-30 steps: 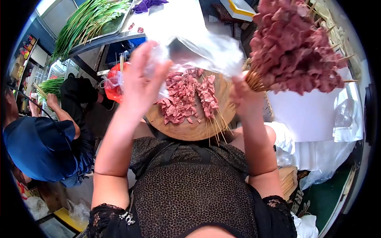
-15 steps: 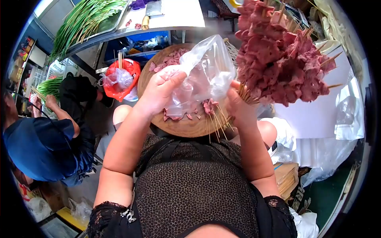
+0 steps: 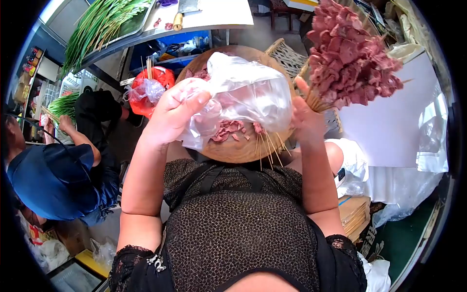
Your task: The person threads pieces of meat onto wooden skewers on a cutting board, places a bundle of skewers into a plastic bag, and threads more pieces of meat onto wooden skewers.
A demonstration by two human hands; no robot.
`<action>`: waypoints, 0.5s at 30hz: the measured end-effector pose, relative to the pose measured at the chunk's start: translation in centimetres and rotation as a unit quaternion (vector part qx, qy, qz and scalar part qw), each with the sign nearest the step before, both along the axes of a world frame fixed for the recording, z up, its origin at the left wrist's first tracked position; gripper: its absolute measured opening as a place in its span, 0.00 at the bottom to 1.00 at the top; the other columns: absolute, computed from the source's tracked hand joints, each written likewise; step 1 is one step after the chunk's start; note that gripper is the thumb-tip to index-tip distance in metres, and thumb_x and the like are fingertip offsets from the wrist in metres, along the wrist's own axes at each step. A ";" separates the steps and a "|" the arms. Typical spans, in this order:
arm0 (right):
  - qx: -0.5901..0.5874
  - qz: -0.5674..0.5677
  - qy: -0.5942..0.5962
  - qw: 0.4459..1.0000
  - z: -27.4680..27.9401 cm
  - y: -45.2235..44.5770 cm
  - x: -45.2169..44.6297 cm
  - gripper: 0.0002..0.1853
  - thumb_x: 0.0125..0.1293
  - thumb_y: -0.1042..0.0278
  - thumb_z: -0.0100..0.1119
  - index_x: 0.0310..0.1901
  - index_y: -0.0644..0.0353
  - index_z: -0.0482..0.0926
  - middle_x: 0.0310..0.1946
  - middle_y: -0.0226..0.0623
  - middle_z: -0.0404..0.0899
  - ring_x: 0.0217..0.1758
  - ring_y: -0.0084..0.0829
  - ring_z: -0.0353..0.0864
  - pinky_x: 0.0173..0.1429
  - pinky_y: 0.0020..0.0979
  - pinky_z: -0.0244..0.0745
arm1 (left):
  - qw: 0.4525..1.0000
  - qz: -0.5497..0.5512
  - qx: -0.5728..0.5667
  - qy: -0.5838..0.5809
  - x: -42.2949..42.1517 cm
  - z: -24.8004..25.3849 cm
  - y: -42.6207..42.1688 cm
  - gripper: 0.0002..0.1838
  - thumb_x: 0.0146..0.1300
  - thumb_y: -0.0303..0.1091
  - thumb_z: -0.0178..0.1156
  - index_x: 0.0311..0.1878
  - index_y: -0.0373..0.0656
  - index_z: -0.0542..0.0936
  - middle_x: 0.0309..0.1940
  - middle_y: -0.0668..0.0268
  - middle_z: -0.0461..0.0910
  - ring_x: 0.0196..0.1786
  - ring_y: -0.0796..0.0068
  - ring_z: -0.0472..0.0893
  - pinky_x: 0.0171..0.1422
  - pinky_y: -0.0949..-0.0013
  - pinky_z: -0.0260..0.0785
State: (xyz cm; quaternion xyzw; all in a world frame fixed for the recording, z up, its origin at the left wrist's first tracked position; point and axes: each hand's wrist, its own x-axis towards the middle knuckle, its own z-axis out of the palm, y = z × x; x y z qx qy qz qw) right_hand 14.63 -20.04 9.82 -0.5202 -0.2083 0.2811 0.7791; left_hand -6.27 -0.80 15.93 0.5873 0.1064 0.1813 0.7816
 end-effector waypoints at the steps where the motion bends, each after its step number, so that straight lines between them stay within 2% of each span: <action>1: -0.011 0.037 -0.050 0.998 -0.4 0.4 -0.6 0.23 0.60 0.74 0.59 0.59 0.62 0.69 0.35 0.30 0.75 0.25 0.17 0.71 0.23 0.19 0.63 | 1.000 0.000 -0.005 0.010 0.5 -0.4 -0.1 0.11 0.66 0.32 0.54 0.48 0.38 0.74 0.36 0.71 0.78 0.38 0.85 0.75 0.44 0.79 0.67; 2: -0.019 0.072 -0.101 0.992 -0.9 0.8 -1.2 0.24 0.60 0.75 0.58 0.59 0.63 0.68 0.42 0.35 0.78 0.30 0.20 0.76 0.26 0.20 0.68 | 1.000 0.000 -0.010 0.020 1.0 -0.5 -0.4 0.11 0.66 0.33 0.54 0.48 0.38 0.74 0.36 0.70 0.78 0.38 0.85 0.76 0.44 0.79 0.68; 3: -0.002 0.075 0.014 0.997 -2.7 1.7 -1.5 0.19 0.60 0.75 0.58 0.54 0.61 0.71 0.31 0.29 0.74 0.22 0.16 0.69 0.22 0.19 0.60 | 1.000 -0.019 -0.003 0.020 1.3 0.0 -0.7 0.10 0.67 0.32 0.54 0.48 0.38 0.74 0.36 0.70 0.78 0.39 0.85 0.76 0.44 0.78 0.68; 5: -0.019 0.106 0.101 0.989 -2.8 2.3 -2.5 0.10 0.61 0.75 0.59 0.44 0.59 0.75 0.20 0.23 0.69 0.14 0.13 0.61 0.17 0.17 0.52 | 0.999 -0.012 -0.042 -0.001 2.7 -0.7 -1.4 0.11 0.67 0.31 0.54 0.49 0.38 0.74 0.37 0.70 0.78 0.39 0.84 0.76 0.45 0.78 0.68; 6: -0.053 0.137 0.073 0.987 -0.9 2.4 -3.3 0.05 0.61 0.75 0.59 0.39 0.59 0.76 0.20 0.23 0.69 0.14 0.13 0.61 0.17 0.17 0.52 | 0.997 -0.002 -0.079 -0.022 3.1 -1.3 -1.5 0.11 0.67 0.31 0.53 0.49 0.38 0.73 0.37 0.70 0.78 0.40 0.84 0.76 0.45 0.77 0.69; 7: -0.010 0.135 0.123 0.983 1.0 2.7 -4.3 0.04 0.60 0.74 0.60 0.33 0.59 0.75 0.18 0.23 0.69 0.14 0.13 0.61 0.17 0.17 0.51 | 0.999 0.004 -0.037 0.026 3.5 -2.0 -1.5 0.15 0.66 0.31 0.54 0.54 0.39 0.70 0.42 0.69 0.77 0.43 0.83 0.75 0.48 0.76 0.69; 8: -0.011 0.137 0.126 0.982 1.5 2.9 -4.7 0.04 0.60 0.74 0.60 0.33 0.59 0.75 0.18 0.23 0.69 0.14 0.13 0.61 0.17 0.17 0.51 | 0.999 0.017 0.029 0.030 3.7 -2.3 -1.9 0.21 0.62 0.28 0.57 0.58 0.40 0.67 0.46 0.67 0.75 0.47 0.82 0.74 0.51 0.74 0.68; 10: -0.005 0.177 0.135 0.975 2.0 3.1 -5.2 0.04 0.60 0.73 0.61 0.34 0.60 0.75 0.17 0.22 0.67 0.14 0.13 0.60 0.17 0.17 0.51 | 0.997 0.029 0.066 0.003 4.1 -3.9 -2.9 0.21 0.59 0.22 0.58 0.56 0.42 0.69 0.45 0.70 0.75 0.48 0.83 0.72 0.49 0.75 0.67; 11: -0.008 0.164 0.167 0.972 2.4 3.5 -5.6 0.05 0.60 0.73 0.62 0.33 0.60 0.75 0.15 0.21 0.66 0.14 0.12 0.60 0.17 0.17 0.50 | 0.997 0.029 0.066 0.004 4.4 -4.2 -3.4 0.21 0.59 0.22 0.58 0.56 0.42 0.69 0.45 0.70 0.75 0.48 0.83 0.72 0.49 0.75 0.67; 13: -0.038 0.162 0.148 0.975 3.0 3.5 -5.5 0.05 0.60 0.74 0.61 0.35 0.58 0.74 0.16 0.21 0.66 0.13 0.13 0.58 0.17 0.18 0.50 | 0.996 0.046 -0.068 -0.031 5.1 -4.3 -4.3 0.24 0.55 0.19 0.59 0.56 0.45 0.69 0.43 0.72 0.74 0.44 0.84 0.73 0.47 0.76 0.68; 14: -0.067 0.160 0.130 0.976 3.2 3.5 -5.4 0.06 0.60 0.75 0.59 0.37 0.57 0.73 0.17 0.22 0.65 0.12 0.14 0.57 0.16 0.19 0.50 | 0.996 0.046 -0.069 -0.031 5.3 -4.6 -3.9 0.24 0.55 0.19 0.59 0.56 0.45 0.69 0.43 0.72 0.74 0.44 0.84 0.73 0.47 0.76 0.68; 15: -0.069 0.160 0.130 0.976 3.3 3.3 -5.3 0.06 0.60 0.75 0.59 0.37 0.57 0.73 0.17 0.22 0.65 0.12 0.14 0.57 0.16 0.19 0.50 | 0.995 0.098 0.002 -0.020 5.7 -4.9 -3.0 0.24 0.53 0.18 0.59 0.55 0.44 0.70 0.43 0.70 0.75 0.45 0.82 0.73 0.49 0.75 0.68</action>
